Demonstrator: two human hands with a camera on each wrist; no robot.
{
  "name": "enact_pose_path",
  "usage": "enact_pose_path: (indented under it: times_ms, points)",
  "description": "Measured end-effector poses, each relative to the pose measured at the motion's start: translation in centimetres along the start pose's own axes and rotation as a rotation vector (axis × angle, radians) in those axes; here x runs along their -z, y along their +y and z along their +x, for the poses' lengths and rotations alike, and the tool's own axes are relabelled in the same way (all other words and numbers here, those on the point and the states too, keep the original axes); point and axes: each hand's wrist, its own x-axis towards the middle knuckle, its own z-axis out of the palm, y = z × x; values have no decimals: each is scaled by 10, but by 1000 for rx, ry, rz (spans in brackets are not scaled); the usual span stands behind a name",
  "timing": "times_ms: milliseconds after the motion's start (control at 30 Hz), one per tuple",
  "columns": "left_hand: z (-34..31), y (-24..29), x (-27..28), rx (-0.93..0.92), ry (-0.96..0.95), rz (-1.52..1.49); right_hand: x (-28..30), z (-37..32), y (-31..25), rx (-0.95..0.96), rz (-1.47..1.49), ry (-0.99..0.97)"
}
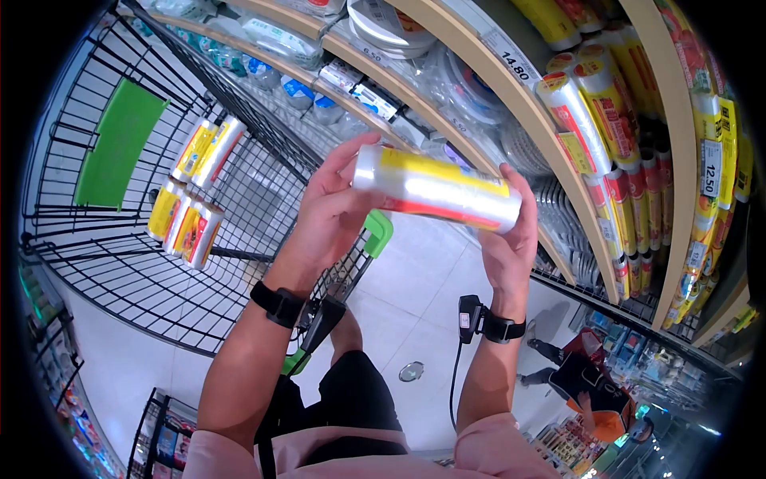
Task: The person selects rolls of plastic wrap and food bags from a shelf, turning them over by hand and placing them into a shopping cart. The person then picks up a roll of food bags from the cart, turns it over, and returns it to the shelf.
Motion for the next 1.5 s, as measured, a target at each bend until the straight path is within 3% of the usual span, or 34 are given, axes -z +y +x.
enact_pose_path:
  times_ms: [100,200,467,600,700,833,967,1000,1100,1167,1267,1400,1500]
  points:
    - [7,6,0,232,140,130,-5,-1,-16,-171,176,1]
    - [5,11,-17,240,182,172,-14,5,-24,-230,73,68]
    - [8,-1,-13,97,4,291,5,13,-17,-420,51,97]
    - [11,-2,-15,135,75,267,0,3,-17,-246,89,107]
    - [11,-4,-19,54,36,314,16,-3,-11,-223,-57,147]
    - [13,-23,-26,-78,54,364,32,-7,-5,-106,-33,192]
    - [23,-41,-46,-378,3,746,38,-6,-19,87,-95,349]
    - [28,-44,-55,-531,-2,873,41,-2,-23,133,-116,383]
    - [61,-37,-78,-783,-136,1016,46,14,-41,235,-284,498]
    - [87,-36,-98,-813,-105,960,44,29,-58,272,-446,611]
    - [101,-25,-146,-769,-63,838,42,57,-73,470,-379,690]
    - [137,-39,-187,-896,-39,829,67,87,-82,590,-412,736]
    - [149,-41,-207,-885,55,1002,87,105,-88,616,-394,752]
